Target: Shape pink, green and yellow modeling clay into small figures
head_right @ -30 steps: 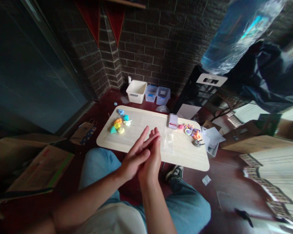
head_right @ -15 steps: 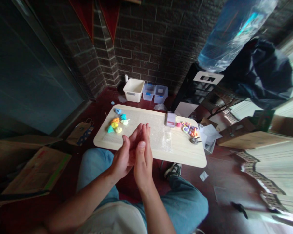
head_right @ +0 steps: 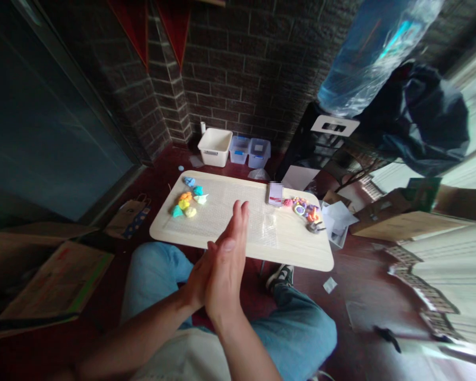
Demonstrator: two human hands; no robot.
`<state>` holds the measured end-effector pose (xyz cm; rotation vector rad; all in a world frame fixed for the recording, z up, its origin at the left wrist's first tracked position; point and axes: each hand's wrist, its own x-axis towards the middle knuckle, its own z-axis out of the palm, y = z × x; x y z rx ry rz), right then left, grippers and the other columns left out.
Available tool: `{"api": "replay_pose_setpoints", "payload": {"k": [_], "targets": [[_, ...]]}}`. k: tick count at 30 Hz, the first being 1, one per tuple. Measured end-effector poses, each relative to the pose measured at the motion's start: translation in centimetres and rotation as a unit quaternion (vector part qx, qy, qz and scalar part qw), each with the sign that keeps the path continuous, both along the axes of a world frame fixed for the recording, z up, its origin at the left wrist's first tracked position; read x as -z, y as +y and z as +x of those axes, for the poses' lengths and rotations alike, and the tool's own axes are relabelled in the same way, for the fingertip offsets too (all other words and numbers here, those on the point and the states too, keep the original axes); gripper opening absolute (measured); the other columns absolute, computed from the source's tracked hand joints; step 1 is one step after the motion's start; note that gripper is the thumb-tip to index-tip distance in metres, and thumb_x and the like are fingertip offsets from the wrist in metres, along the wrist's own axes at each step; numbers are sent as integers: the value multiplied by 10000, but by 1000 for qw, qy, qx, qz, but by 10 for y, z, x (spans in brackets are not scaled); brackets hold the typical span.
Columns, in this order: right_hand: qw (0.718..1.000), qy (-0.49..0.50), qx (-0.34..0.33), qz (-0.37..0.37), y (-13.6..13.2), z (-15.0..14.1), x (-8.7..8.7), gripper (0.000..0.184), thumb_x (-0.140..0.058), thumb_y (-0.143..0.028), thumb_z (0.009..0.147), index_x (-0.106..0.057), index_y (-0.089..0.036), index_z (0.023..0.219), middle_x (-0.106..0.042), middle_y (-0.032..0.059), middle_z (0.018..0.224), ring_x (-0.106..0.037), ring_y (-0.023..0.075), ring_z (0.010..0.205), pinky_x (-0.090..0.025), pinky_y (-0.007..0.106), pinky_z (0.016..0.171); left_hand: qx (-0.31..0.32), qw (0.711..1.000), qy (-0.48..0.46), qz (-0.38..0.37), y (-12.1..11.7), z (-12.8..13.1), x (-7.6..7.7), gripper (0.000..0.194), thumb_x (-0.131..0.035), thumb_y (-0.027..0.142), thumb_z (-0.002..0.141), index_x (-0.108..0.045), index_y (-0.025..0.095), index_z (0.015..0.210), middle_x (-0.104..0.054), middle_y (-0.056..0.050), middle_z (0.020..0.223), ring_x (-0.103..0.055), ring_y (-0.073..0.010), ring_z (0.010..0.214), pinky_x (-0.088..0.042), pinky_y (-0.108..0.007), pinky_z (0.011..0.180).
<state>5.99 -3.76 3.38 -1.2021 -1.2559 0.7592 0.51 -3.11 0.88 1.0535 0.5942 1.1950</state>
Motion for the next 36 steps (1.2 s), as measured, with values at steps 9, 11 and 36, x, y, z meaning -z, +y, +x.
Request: {"api": "replay_pose_setpoints", "payload": {"k": [9,11,36], "targets": [[980,168,-23,-104,33,1,2,670,-206,-619,964,-207,-269,1535,-154,-16,1622,-74,180,1501,-63,481,1220,-4,992,-122,-29,12,3,9,660,-374,649,903,-375,318,1474,-295,19,1588,-95,-216,1499,-77,-364,1224],[958,250,-53,-129,38,6,6,673,-171,-628,956,-227,-279,1528,-243,18,1602,-194,207,1482,-156,522,1199,18,969,-213,-125,23,-1,4,574,-322,593,949,-435,312,1437,-364,16,1557,-226,-198,1472,-144,-369,1211],[972,-163,-139,98,9,19,-2,537,-165,-450,1019,-643,-260,1174,-721,41,1006,-653,226,896,-465,381,795,-73,933,-210,-282,-16,8,-25,313,-563,423,907,-701,213,1093,-694,-29,1101,-480,-215,1308,-367,-303,1106]]}}
